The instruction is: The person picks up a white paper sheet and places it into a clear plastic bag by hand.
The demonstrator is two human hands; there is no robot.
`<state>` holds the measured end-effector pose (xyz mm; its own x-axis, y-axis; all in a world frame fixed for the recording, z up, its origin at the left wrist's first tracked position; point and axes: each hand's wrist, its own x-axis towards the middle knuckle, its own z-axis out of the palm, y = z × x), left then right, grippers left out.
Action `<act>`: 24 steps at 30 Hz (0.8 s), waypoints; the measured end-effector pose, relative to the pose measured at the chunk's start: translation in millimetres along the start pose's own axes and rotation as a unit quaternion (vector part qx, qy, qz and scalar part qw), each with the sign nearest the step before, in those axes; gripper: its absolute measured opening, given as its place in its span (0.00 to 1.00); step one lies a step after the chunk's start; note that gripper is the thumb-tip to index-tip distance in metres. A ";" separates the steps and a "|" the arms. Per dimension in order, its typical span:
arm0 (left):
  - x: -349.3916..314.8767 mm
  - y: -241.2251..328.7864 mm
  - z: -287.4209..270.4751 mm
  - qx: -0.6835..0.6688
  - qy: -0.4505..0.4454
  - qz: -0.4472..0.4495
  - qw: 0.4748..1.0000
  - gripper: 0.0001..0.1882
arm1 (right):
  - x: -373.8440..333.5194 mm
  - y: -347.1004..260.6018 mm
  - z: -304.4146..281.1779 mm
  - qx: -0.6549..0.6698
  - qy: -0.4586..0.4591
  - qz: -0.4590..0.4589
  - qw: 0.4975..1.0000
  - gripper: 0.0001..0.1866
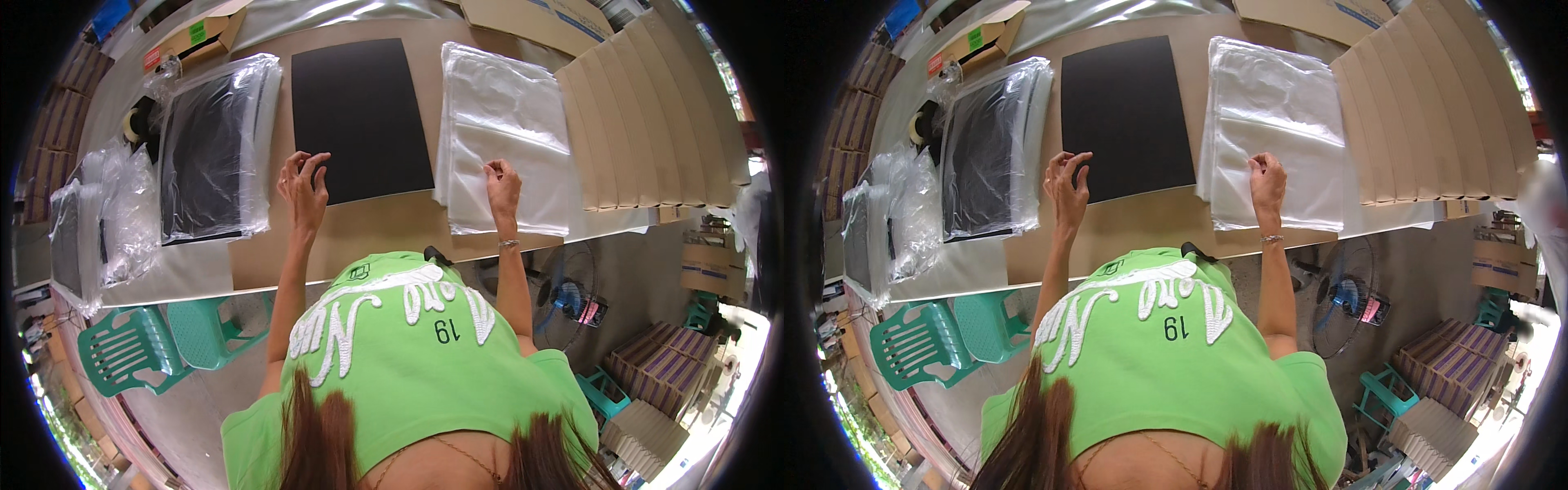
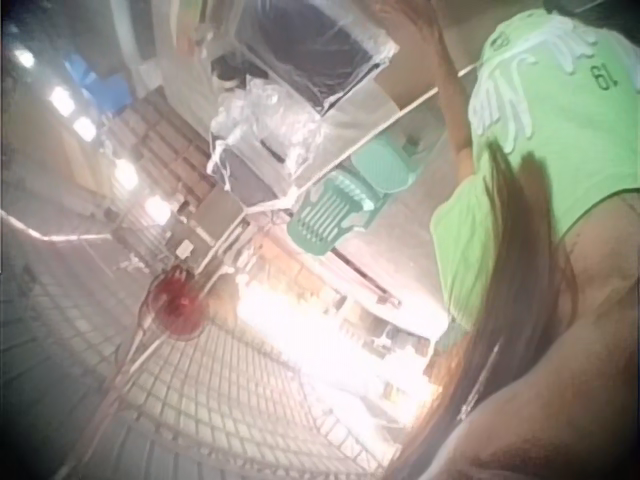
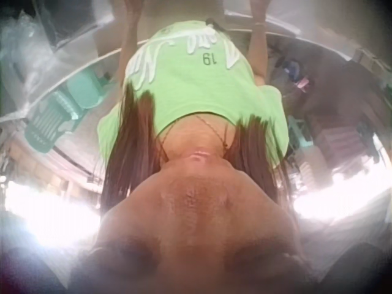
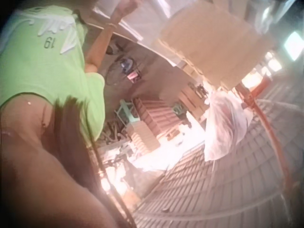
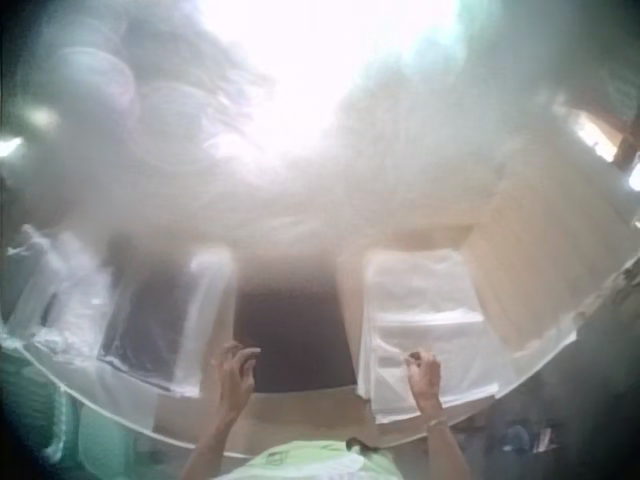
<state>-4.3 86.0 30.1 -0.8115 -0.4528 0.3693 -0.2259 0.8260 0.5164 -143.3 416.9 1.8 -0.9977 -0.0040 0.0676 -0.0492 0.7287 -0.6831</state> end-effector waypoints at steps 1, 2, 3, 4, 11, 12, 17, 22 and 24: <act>-1.6 1.8 3.7 -0.014 -0.009 0.000 1.000 0.14 | 2.2 -2.1 -3.7 0.043 0.002 0.011 0.999 0.10; -2.5 5.8 5.1 -0.027 -0.020 0.001 0.999 0.14 | 3.9 -3.0 -7.3 0.023 0.009 0.014 1.000 0.10; -2.8 9.5 6.6 -0.030 -0.026 0.013 0.999 0.14 | 7.0 -3.9 -10.6 0.003 0.017 0.016 1.000 0.09; -2.8 13.4 8.1 -0.033 -0.033 0.025 0.999 0.14 | 9.7 -4.0 -12.9 -0.017 0.024 0.018 0.999 0.10; -5.9 36.4 14.6 -0.070 -0.088 0.077 0.991 0.14 | 20.0 11.6 -6.0 -0.034 -0.043 -0.076 0.996 0.10; -5.5 40.1 15.1 -0.079 -0.090 0.079 0.990 0.14 | 28.6 15.8 -10.6 0.013 -0.048 -0.041 0.998 0.10; 1.0 54.8 25.1 -0.195 -0.151 0.073 0.966 0.13 | 38.2 5.6 -18.9 0.078 -0.041 -0.005 0.996 0.08; 3.6 86.2 39.6 -0.190 -0.185 0.177 0.948 0.11 | 22.8 -1.2 3.5 -0.090 -0.041 -0.190 0.977 0.09; 4.5 95.7 40.9 -0.197 -0.230 0.207 0.930 0.10 | 32.3 1.2 1.5 -0.011 -0.058 -0.116 0.992 0.10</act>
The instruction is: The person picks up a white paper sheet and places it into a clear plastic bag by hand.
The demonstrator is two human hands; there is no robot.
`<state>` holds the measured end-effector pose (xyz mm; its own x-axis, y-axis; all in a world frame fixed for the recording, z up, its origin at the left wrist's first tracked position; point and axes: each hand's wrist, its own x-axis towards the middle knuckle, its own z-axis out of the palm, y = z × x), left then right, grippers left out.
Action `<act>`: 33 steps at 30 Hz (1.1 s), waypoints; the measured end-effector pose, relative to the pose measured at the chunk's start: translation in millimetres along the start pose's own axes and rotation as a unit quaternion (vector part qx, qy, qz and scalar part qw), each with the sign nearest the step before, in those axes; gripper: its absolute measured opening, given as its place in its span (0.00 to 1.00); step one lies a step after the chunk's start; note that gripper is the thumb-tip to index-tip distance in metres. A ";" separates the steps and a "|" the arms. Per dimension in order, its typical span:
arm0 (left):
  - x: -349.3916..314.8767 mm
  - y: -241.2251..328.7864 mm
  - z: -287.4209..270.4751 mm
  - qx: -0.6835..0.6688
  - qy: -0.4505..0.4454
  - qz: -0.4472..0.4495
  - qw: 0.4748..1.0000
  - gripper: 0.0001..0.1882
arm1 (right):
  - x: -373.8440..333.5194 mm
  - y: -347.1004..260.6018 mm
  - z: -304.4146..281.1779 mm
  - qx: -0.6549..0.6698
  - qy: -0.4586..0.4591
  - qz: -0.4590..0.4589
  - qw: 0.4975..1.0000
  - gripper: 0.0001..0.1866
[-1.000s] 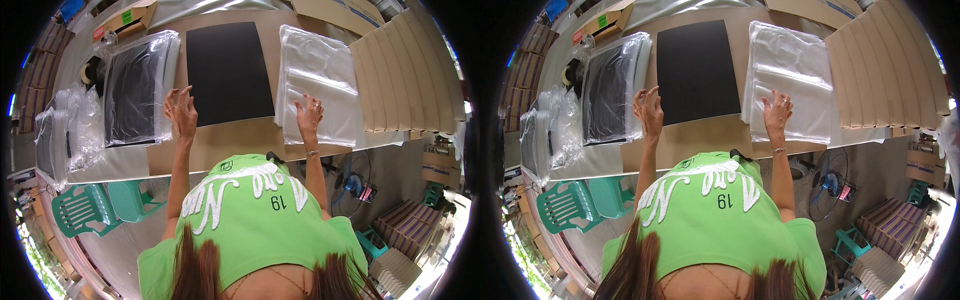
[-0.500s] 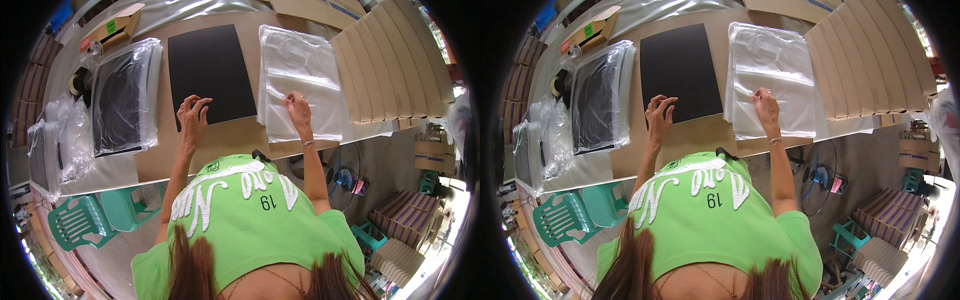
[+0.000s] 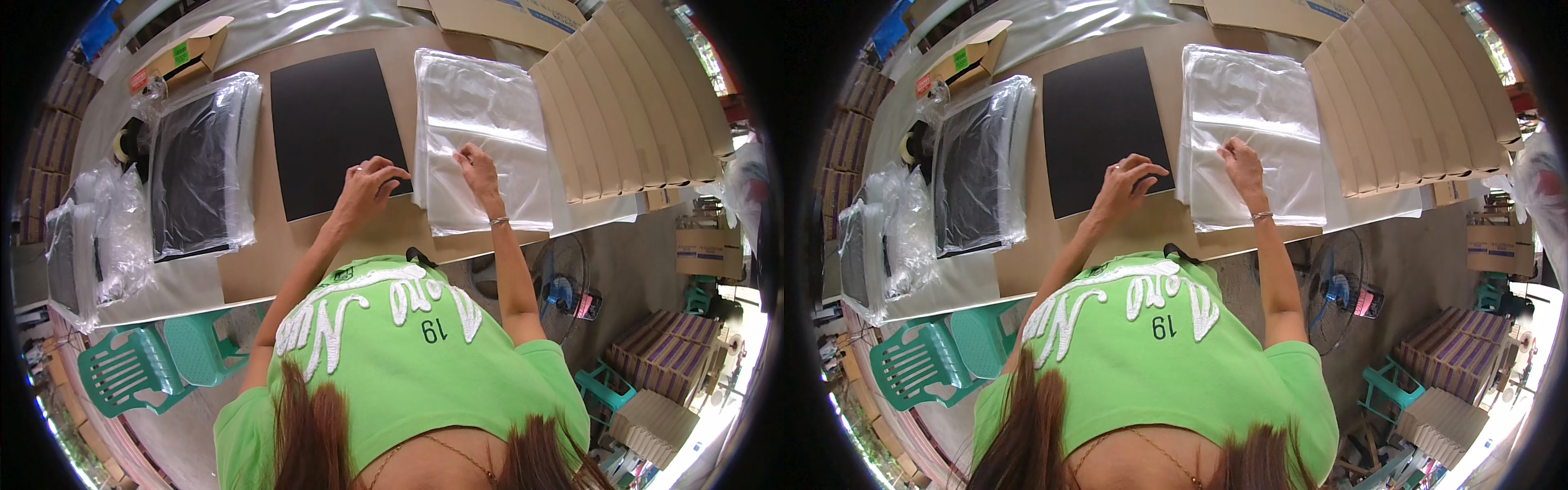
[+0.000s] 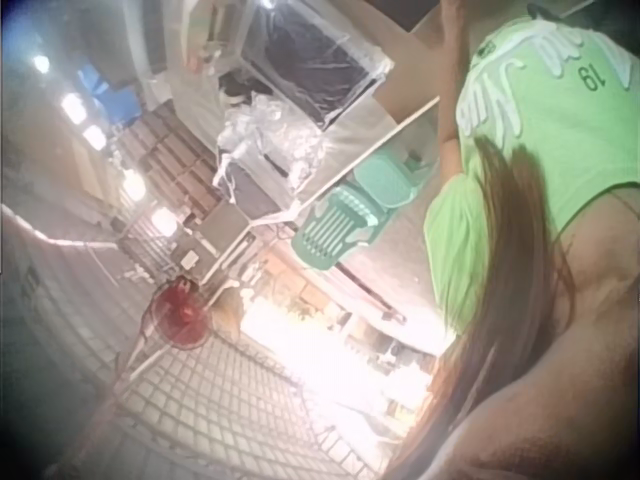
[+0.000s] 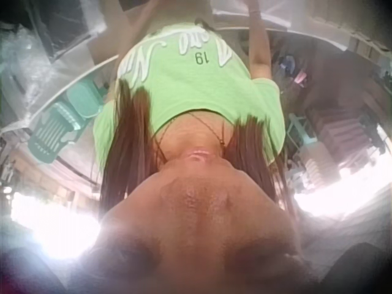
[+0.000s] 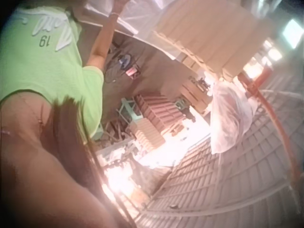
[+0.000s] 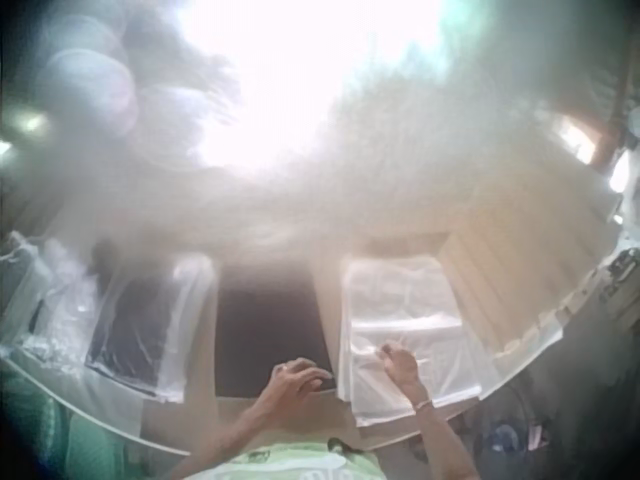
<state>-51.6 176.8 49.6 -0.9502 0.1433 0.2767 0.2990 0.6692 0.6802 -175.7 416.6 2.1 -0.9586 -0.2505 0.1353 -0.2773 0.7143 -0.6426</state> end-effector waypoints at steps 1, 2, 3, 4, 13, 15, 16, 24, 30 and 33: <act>2.0 4.2 2.0 0.007 -0.006 0.008 1.000 0.10 | 4.9 3.3 -4.6 0.040 -0.008 0.029 0.999 0.10; 2.5 6.7 3.1 0.005 -0.011 0.006 1.000 0.10 | 7.8 4.1 -8.3 0.079 -0.016 0.058 0.995 0.11; 2.8 8.8 3.7 0.003 -0.016 0.003 1.000 0.10 | 7.5 4.2 -10.1 0.099 0.004 0.057 0.993 0.11; 4.1 10.4 3.9 0.000 -0.021 0.001 1.000 0.10 | 8.6 4.1 -11.6 0.114 0.003 0.066 0.991 0.10; 40.1 32.7 18.2 -0.194 -0.030 -0.072 0.978 0.22 | 11.2 -40.0 -35.7 0.331 -0.008 0.074 0.941 0.08; 58.8 26.3 29.6 -0.221 -0.007 -0.121 0.968 0.30 | 12.6 -52.7 -40.7 0.350 -0.017 0.057 0.935 0.08; 68.8 20.0 35.4 -0.235 0.004 -0.145 0.961 0.34 | 13.0 -58.5 -44.0 0.358 -0.020 0.050 0.932 0.08; 79.9 -8.0 45.0 -0.439 -0.314 -0.263 0.800 0.43 | 17.3 -78.2 -49.6 0.439 0.006 0.015 0.898 0.08; 65.6 -7.8 47.0 -0.634 -0.099 -0.282 0.713 0.32 | 24.3 -79.9 -53.7 0.481 0.078 0.051 0.872 0.08; 62.4 -3.7 22.4 -0.647 -0.056 -0.322 0.689 0.37 | 26.2 -82.6 -46.9 0.502 0.099 0.060 0.857 0.08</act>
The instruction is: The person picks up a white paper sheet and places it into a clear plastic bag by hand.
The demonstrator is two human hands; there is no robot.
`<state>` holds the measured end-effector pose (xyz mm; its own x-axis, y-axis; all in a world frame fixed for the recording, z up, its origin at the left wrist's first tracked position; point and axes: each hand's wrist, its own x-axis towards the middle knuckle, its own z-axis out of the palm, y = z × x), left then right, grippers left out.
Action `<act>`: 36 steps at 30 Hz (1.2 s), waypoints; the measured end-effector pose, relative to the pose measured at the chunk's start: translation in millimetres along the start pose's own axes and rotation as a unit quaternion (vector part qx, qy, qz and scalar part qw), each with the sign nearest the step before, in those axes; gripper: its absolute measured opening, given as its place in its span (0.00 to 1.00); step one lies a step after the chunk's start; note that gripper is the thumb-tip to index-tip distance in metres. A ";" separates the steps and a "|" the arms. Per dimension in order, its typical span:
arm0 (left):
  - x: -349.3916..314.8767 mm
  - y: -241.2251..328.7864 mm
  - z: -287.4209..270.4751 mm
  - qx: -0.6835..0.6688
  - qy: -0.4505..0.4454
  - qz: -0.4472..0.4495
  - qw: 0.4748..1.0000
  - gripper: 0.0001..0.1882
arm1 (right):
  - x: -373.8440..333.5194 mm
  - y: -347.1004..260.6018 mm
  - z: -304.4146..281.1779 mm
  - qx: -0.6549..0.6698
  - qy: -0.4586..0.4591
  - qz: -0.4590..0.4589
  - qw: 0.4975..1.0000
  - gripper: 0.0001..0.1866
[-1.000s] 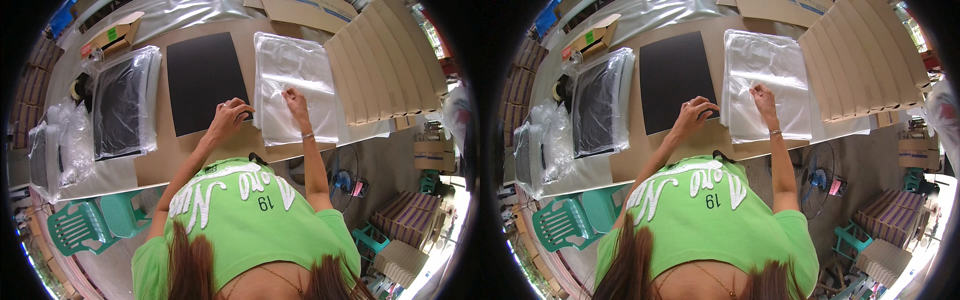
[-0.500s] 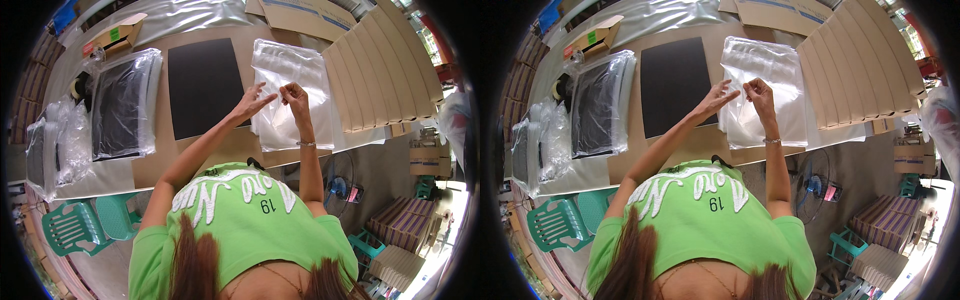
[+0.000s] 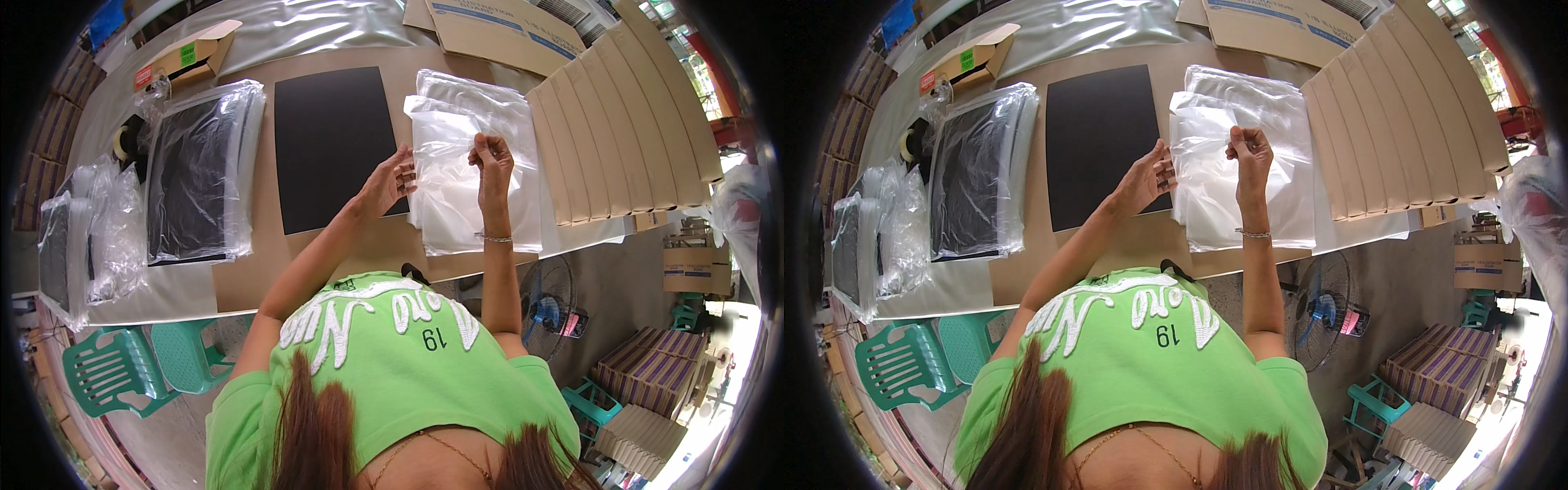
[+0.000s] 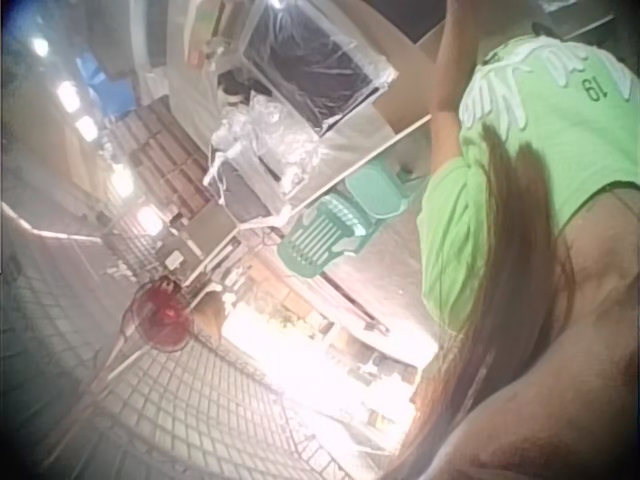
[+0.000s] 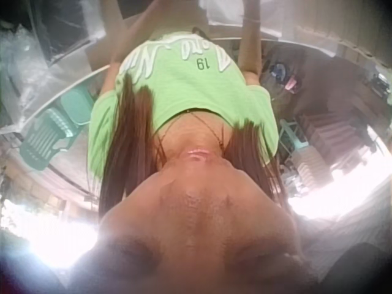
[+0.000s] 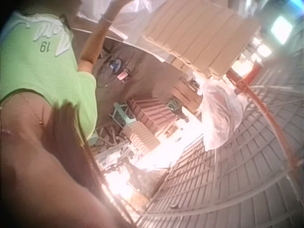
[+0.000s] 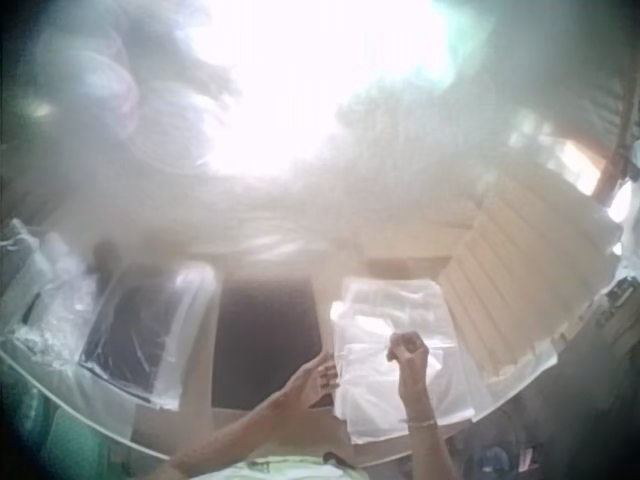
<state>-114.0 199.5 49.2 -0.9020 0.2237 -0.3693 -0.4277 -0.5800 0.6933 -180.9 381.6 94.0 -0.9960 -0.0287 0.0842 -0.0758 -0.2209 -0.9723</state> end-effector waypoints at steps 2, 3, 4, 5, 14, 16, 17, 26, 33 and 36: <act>-4.4 -2.9 5.9 0.047 0.021 -0.022 0.998 0.36 | -0.4 1.9 7.0 0.010 0.007 -0.001 1.000 0.08; -6.1 -5.3 9.1 0.070 0.031 -0.032 0.997 0.35 | -0.6 2.0 11.2 0.014 0.006 -0.003 1.000 0.09; -8.4 -10.3 13.6 0.102 0.049 -0.025 0.993 0.34 | -0.8 2.2 15.4 0.018 0.005 -0.005 1.000 0.09; -8.9 -19.2 16.9 0.133 0.065 -0.018 0.989 0.33 | -0.8 2.8 19.1 0.020 0.002 -0.007 1.000 0.09; 2.0 -32.6 -17.2 -0.023 0.074 0.111 0.991 0.13 | 5.2 -2.4 35.1 0.012 0.023 -0.025 0.999 0.10; -0.6 -28.7 -20.1 0.008 0.080 0.114 0.990 0.14 | 7.1 0.8 32.3 0.019 0.015 -0.010 1.000 0.09; -2.3 -26.0 -19.8 0.022 0.084 0.116 0.990 0.14 | 7.7 1.0 33.0 0.023 0.010 -0.003 1.000 0.09; -18.8 -0.4 -23.6 0.045 0.048 0.106 0.992 0.10 | -24.8 -11.6 42.1 -0.216 -0.282 0.079 0.931 0.30; -42.8 21.6 -28.4 -0.035 0.007 0.081 0.996 0.13 | -15.8 -12.4 48.0 -0.151 -0.310 0.114 0.932 0.08; -66.4 42.4 -42.5 -0.080 -0.004 0.084 0.993 0.14 | -6.2 -1.3 35.5 -0.087 -0.316 0.140 0.935 0.06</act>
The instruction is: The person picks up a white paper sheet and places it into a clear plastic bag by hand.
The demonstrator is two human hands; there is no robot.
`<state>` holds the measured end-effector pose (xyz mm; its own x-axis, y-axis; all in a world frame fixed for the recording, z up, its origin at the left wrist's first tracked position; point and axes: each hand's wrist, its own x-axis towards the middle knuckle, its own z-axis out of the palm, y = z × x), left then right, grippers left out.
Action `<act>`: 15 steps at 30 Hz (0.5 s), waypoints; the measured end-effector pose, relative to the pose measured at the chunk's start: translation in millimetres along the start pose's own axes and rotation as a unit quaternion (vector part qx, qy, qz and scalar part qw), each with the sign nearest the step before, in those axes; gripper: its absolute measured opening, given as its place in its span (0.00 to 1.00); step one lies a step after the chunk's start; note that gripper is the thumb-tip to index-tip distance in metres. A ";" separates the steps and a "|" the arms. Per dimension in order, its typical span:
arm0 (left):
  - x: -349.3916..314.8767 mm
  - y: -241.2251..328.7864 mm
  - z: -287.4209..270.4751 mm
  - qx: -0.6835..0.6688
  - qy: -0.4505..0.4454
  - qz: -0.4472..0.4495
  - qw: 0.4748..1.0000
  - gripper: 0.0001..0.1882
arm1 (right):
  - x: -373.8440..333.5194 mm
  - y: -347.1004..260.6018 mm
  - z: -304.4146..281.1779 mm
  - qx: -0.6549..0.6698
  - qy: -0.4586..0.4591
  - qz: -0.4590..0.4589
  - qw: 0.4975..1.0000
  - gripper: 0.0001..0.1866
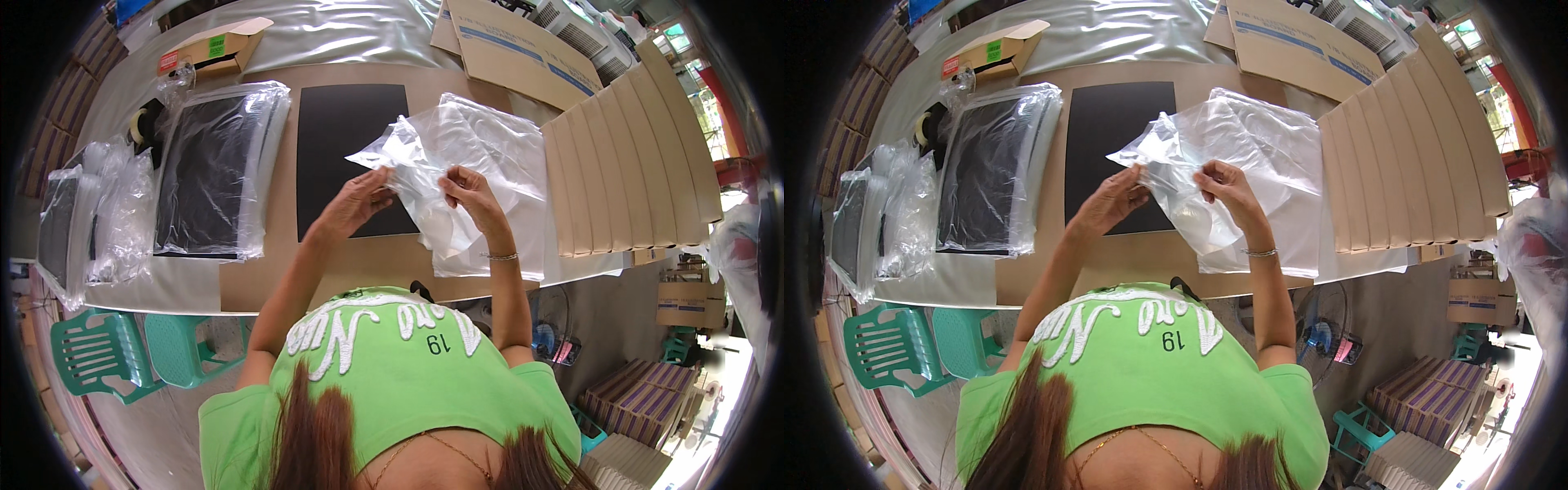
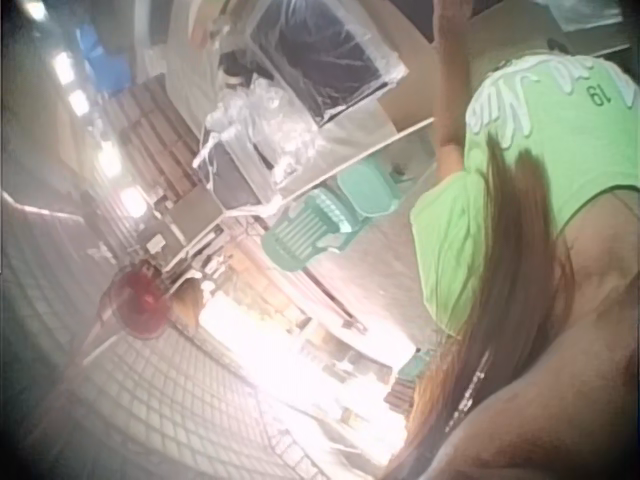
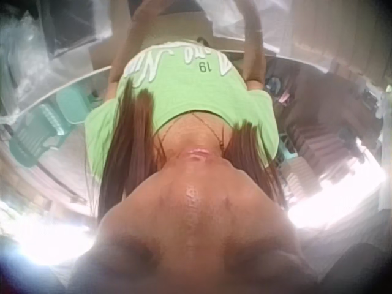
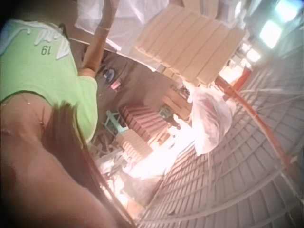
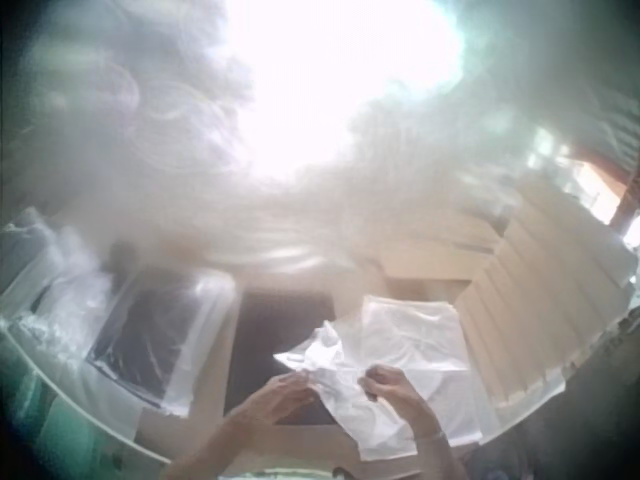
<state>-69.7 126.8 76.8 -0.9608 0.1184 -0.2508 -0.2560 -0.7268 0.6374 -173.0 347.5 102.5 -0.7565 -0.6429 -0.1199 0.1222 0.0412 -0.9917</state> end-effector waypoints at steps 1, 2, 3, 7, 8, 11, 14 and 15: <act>-4.2 7.0 -15.1 -0.033 -0.014 0.008 0.999 0.13 | 1.5 6.5 -10.5 0.023 0.029 0.055 0.998 0.05; -10.8 15.9 -37.8 -0.065 -0.024 0.019 0.997 0.12 | 3.8 10.9 -21.0 0.047 0.053 0.110 0.991 0.05; -20.7 26.1 -58.4 -0.098 -0.035 0.029 0.994 0.12 | 5.5 17.0 -37.5 0.069 0.078 0.166 0.981 0.04; -30.1 98.3 -130.9 -0.110 0.035 0.032 0.993 0.10 | -45.7 87.8 -285.4 0.221 0.282 0.058 0.932 0.01; -84.8 111.0 -159.2 -0.021 0.070 0.214 0.974 0.12 | -7.0 51.2 -221.4 0.196 0.304 -0.055 0.931 0.01; -164.9 178.8 -228.6 -0.076 0.045 0.258 0.962 0.15 | -18.7 -25.9 -243.7 0.096 0.518 -0.315 0.790 0.03; -220.8 201.2 -217.4 -0.060 0.158 0.326 0.930 0.18 | -32.2 -93.9 -188.1 -0.146 0.573 -0.395 0.703 0.08; -237.2 207.2 -220.4 -0.061 0.098 0.307 0.945 0.18 | -35.0 -99.2 -169.5 -0.227 0.587 -0.385 0.675 0.10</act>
<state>128.7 -201.0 107.8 -0.8830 -0.4694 0.0005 0.3683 -0.6921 0.6208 -267.5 495.5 197.1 -0.5040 0.4305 0.7488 -0.6058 0.4418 -0.6617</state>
